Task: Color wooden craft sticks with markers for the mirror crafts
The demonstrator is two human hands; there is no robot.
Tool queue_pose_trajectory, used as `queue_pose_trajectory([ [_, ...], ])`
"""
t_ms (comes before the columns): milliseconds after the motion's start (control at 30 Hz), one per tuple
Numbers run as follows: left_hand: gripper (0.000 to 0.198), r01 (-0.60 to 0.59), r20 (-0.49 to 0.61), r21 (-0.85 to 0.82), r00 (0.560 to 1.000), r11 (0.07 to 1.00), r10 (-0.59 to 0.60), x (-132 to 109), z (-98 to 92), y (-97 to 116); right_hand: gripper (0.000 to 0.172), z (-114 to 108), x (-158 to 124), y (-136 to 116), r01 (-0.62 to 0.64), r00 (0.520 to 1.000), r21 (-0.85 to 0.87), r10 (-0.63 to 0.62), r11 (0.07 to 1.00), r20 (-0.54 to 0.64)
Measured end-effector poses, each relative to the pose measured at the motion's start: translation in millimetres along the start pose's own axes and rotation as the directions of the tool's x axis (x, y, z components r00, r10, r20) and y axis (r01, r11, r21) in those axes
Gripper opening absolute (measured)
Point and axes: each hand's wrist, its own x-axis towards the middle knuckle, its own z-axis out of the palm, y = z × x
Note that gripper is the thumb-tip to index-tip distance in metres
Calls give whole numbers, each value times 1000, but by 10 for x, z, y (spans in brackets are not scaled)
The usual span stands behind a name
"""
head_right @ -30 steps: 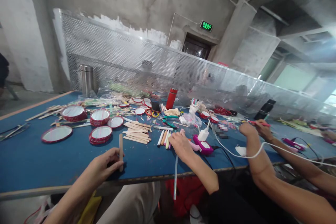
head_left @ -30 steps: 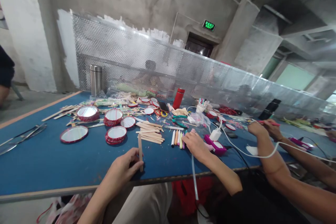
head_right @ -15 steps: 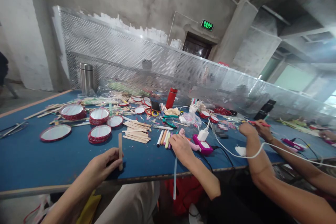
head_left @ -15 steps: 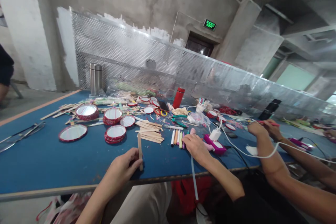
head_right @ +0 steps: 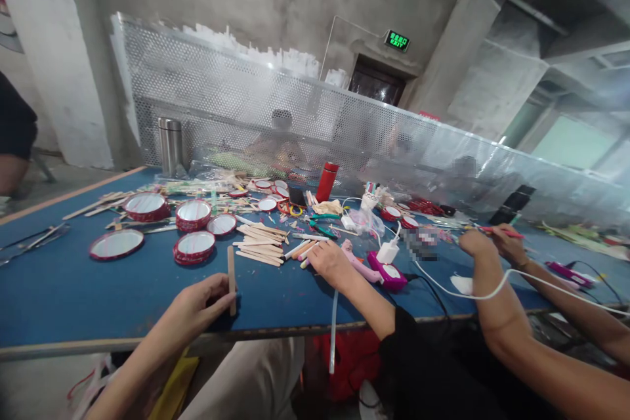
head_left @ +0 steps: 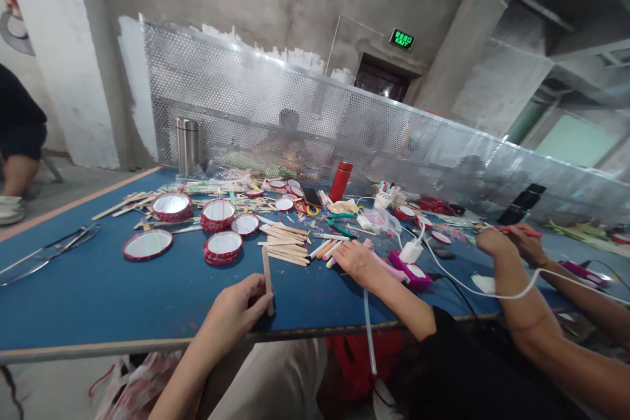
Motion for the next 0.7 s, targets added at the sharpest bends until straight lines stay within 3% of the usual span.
queue_pose_trajectory([
  [167,23,-4,-27,10,1000,1000,5,1,-6,8,20,-2,-85,29,-82,984,53,89,995,-151],
  [333,30,-19,-19,28,1000,999,19,11,-14,-17,26,-190,-315,16,-245,889,143,281,959,-361],
  [433,30,-21,-9,31,1000,999,22,17,-8,-33,25,-341,-462,-83,-329,775,278,426,903,-467],
  [533,28,-18,-8,24,1000,1000,19,15,-14,-12,21,-437,-576,-307,-368,580,534,637,761,-509],
  [600,28,-20,-10,18,1000,1000,20,8,-30,21,20,-451,-619,-523,-334,464,714,766,616,-445],
  [633,28,-19,-14,20,1000,1000,20,3,-39,38,20,-443,-631,-641,-294,466,785,799,545,-381],
  [700,27,-21,-24,35,999,999,22,-4,-54,66,20,-402,-648,-861,-231,560,851,780,471,-279],
])
